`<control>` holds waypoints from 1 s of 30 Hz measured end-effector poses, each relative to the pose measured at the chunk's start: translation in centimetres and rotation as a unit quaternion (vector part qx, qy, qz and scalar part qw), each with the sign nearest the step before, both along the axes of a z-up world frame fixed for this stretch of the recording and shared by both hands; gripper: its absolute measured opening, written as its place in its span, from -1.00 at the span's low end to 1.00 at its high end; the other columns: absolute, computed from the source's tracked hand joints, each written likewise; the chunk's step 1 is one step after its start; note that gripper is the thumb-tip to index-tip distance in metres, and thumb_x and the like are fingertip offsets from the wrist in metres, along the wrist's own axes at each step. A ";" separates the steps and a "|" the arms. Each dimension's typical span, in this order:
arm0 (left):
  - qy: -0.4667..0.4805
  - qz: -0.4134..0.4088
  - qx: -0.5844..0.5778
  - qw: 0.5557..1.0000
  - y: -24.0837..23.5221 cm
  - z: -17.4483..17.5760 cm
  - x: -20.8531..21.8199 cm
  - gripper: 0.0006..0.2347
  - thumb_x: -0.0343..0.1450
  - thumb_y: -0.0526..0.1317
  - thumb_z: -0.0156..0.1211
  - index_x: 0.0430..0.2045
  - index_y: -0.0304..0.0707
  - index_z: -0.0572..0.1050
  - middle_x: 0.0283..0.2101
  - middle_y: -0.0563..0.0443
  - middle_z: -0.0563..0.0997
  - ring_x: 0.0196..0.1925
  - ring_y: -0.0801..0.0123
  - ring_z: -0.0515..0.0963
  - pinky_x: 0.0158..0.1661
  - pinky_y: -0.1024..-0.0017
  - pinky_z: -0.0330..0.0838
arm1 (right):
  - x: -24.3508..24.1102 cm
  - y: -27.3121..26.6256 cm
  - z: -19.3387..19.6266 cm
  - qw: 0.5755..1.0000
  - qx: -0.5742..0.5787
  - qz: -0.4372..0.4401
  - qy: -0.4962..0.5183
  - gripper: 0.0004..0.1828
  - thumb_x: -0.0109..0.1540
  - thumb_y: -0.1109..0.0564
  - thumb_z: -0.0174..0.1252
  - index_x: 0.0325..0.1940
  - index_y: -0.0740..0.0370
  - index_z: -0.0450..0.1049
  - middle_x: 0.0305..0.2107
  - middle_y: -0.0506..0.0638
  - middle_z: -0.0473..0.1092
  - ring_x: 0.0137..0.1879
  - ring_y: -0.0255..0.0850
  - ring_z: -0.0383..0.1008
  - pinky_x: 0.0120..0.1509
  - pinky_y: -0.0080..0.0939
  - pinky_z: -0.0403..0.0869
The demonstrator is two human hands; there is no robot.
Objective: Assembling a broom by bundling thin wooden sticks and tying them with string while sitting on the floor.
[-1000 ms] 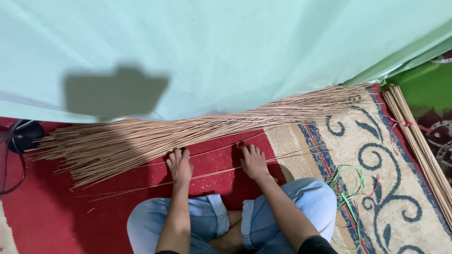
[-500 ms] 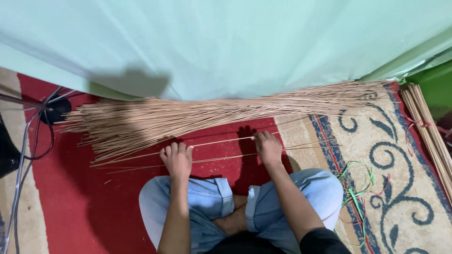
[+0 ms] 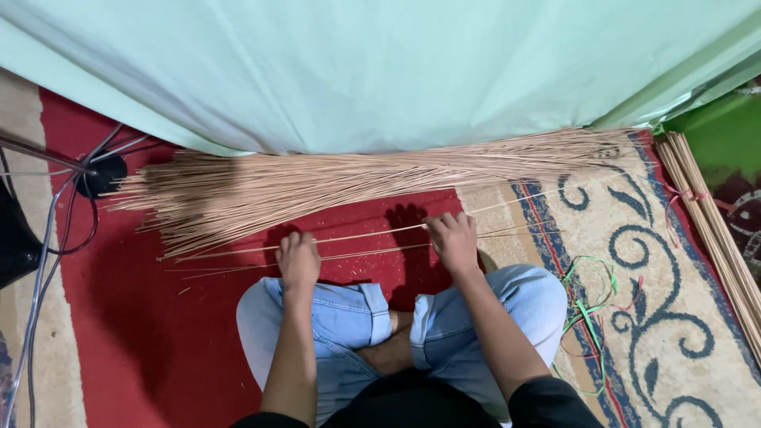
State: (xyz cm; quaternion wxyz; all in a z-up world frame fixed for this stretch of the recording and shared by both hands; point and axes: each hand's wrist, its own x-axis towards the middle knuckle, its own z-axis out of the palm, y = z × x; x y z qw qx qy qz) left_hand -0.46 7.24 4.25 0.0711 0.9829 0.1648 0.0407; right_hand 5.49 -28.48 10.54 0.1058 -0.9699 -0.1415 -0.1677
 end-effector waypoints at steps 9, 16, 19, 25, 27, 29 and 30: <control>-0.055 -0.048 -0.032 0.997 -0.8 2.5 -0.6 -0.76 0.45 0.04 0.20 -0.28 -0.10 0.55 -0.22 0.03 0.49 0.03 0.07 0.47 -0.06 0.07 0.44 | 0.6 -1.6 -3.2 0.989 -0.006 -0.087 0.116 -0.78 0.34 -0.23 0.13 -0.07 -0.21 0.58 -0.22 -0.19 0.44 0.01 -0.13 0.46 0.14 0.01 0.48; 0.041 0.050 -0.033 0.997 0.2 -0.2 -0.4 -0.74 0.52 -0.02 0.08 -0.27 -0.20 0.60 -0.11 -0.14 0.55 0.14 -0.05 0.46 0.06 -0.01 0.34 | 1.1 -1.8 -2.9 0.985 0.050 -0.142 0.084 -0.91 0.26 -0.05 0.27 -0.15 -0.19 0.58 -0.19 -0.17 0.38 0.05 -0.05 0.45 0.08 0.02 0.52; 0.079 0.006 -0.059 0.995 -0.3 0.1 -0.6 -0.71 0.55 0.03 -0.01 -0.19 -0.14 0.57 -0.10 -0.08 0.59 0.11 0.02 0.51 0.07 0.02 0.37 | 0.9 -1.9 -2.7 0.984 0.074 -0.133 0.090 -0.90 0.24 -0.01 0.28 -0.15 -0.22 0.61 -0.22 -0.18 0.39 0.04 -0.08 0.46 0.09 -0.04 0.52; 0.188 0.030 -0.103 0.976 -0.2 3.6 -0.4 -0.58 0.53 0.20 -0.14 0.02 -0.04 0.49 0.18 -0.05 0.48 0.37 0.04 0.29 0.35 -0.14 0.05 | 1.5 -3.1 -1.6 0.955 0.178 -0.234 0.044 -0.80 0.24 0.14 0.29 -0.11 -0.19 0.62 -0.16 -0.12 0.38 0.09 0.03 0.42 0.18 0.00 0.47; 0.173 0.012 -0.087 0.981 0.0 0.9 -0.6 -0.73 0.52 0.04 0.03 -0.04 -0.03 0.52 0.13 -0.02 0.49 0.33 0.03 0.33 0.31 -0.14 0.13 | 1.4 -2.4 -0.7 0.955 0.189 -0.225 0.028 -0.76 0.24 0.19 0.28 -0.10 -0.19 0.62 -0.14 -0.10 0.37 0.10 0.05 0.41 0.20 0.01 0.45; 0.048 -0.092 -0.062 0.993 0.2 -2.5 -0.8 -0.91 0.46 -0.13 0.11 -0.31 0.04 0.56 -0.26 0.03 0.57 0.00 0.09 0.55 0.06 0.05 0.40 | 1.2 -1.2 0.7 0.980 0.175 -0.081 0.052 -0.67 0.21 0.12 0.32 0.03 -0.22 0.59 0.01 -0.05 0.34 0.14 0.16 0.40 0.21 0.17 0.45; 0.049 -0.092 -0.062 0.993 0.1 -1.9 -0.8 -0.91 0.46 -0.13 0.11 -0.31 0.04 0.56 -0.26 0.03 0.57 0.00 0.09 0.55 0.06 0.05 0.40 | 1.0 -0.9 0.9 0.980 0.175 -0.080 0.053 -0.67 0.21 0.12 0.32 0.03 -0.22 0.59 0.01 -0.05 0.34 0.14 0.16 0.40 0.21 0.17 0.45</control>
